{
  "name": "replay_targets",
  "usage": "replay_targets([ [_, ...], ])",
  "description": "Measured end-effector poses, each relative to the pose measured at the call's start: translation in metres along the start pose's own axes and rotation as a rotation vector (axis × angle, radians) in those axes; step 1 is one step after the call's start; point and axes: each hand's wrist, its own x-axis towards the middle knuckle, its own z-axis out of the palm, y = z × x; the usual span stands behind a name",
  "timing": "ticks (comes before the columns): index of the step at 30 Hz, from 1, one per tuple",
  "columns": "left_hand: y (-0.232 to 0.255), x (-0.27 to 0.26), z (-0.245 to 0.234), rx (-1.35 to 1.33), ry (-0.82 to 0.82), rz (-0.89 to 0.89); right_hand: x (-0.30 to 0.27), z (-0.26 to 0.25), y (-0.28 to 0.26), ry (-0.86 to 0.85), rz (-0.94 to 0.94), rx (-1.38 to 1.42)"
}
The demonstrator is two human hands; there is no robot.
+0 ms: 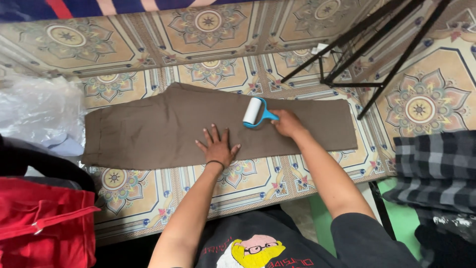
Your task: Cleaning a pair of pants with a lint roller, folding them, and inserting them into a plastic bag for shipping.
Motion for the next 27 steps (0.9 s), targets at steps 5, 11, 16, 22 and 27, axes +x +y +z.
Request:
replay_targets([
  [5,0.007,-0.005,0.001,-0.028,0.001,-0.014,-0.054,-0.038,0.043,-0.020,0.067,-0.029],
  [11,-0.011,0.012,0.030,-0.232,0.096,-0.023,-0.050,-0.063,0.062,-0.131,-0.016,-0.135],
  [16,-0.046,0.040,0.078,-0.552,0.328,-0.026,-0.026,-0.040,-0.001,-0.203,-0.163,-0.066],
  [22,-0.063,0.034,0.086,-0.849,0.394,-0.061,0.010,0.054,-0.046,-0.209,-0.316,0.005],
  [27,-0.058,0.042,0.088,-0.780,0.455,-0.095,0.002,0.060,-0.027,-0.182,-0.273,0.038],
])
